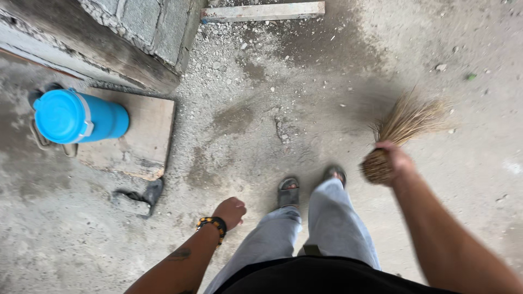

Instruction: The person sweeps an outdoor ground area using a handheld bunch of twigs, moving debris and leaves across the dirt and concrete surfaces.

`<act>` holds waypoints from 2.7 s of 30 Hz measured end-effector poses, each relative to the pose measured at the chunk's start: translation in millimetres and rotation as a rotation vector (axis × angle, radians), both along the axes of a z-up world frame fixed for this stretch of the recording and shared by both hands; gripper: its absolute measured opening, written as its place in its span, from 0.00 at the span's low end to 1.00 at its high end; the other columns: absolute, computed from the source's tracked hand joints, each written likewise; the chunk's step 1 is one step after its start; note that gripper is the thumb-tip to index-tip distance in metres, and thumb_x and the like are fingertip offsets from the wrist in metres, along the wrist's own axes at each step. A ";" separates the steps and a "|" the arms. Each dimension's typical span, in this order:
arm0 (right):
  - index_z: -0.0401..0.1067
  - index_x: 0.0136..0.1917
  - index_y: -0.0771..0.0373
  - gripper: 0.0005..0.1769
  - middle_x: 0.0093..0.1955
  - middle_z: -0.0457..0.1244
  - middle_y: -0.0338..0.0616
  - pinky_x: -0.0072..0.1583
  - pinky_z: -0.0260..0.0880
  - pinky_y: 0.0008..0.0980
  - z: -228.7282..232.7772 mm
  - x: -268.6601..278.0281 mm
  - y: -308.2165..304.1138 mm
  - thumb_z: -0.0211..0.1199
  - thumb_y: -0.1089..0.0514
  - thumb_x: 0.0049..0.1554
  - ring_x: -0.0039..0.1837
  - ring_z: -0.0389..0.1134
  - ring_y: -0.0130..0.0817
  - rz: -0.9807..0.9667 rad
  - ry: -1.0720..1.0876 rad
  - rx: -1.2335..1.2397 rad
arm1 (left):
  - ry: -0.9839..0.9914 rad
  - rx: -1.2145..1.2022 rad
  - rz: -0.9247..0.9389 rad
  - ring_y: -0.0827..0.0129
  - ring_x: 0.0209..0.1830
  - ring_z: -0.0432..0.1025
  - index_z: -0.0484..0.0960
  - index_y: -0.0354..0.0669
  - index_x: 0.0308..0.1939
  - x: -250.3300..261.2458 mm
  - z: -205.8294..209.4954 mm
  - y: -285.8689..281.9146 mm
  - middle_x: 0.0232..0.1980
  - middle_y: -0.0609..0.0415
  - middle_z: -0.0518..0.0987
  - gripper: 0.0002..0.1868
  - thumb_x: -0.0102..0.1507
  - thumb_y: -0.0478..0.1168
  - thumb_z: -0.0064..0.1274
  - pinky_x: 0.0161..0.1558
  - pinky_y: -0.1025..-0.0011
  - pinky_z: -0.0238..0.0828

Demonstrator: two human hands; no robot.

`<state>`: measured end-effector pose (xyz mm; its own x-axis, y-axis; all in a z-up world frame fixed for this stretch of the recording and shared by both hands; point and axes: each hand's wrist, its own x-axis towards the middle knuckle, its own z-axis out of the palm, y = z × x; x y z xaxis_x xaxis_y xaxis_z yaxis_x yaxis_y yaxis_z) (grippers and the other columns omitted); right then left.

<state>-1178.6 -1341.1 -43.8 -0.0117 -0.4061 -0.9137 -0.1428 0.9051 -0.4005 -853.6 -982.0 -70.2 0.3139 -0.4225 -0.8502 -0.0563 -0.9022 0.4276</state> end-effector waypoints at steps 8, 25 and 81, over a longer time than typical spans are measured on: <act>0.73 0.46 0.66 0.18 0.36 0.68 0.47 0.40 0.76 0.38 4.2 175.1 29.1 0.66 0.47 0.56 0.35 0.71 0.39 0.352 -0.717 0.245 | 0.043 -0.035 0.135 0.63 0.37 0.82 0.80 0.38 0.49 2.7 -8.3 -105.7 0.43 0.51 0.83 0.13 0.62 0.38 0.51 0.40 0.63 0.75; 0.69 0.54 0.61 0.15 0.43 0.67 0.52 0.41 0.78 0.29 -58.9 -391.2 -302.0 0.61 0.49 0.61 0.40 0.71 0.35 -0.606 -0.211 0.007 | -0.032 -0.221 -0.433 0.66 0.37 0.81 0.81 0.40 0.50 -157.7 -32.3 -525.8 0.39 0.50 0.85 0.17 0.59 0.40 0.56 0.44 0.69 0.76; 0.65 0.58 0.53 0.11 0.47 0.65 0.49 0.43 0.79 0.27 27.7 -179.5 -1084.1 0.59 0.51 0.64 0.41 0.71 0.31 -1.193 -0.064 0.074 | -0.253 -0.149 -0.808 0.59 0.59 0.75 0.83 0.43 0.53 108.1 -2.1 -1490.6 0.57 0.47 0.82 0.19 0.58 0.42 0.58 0.61 0.68 0.70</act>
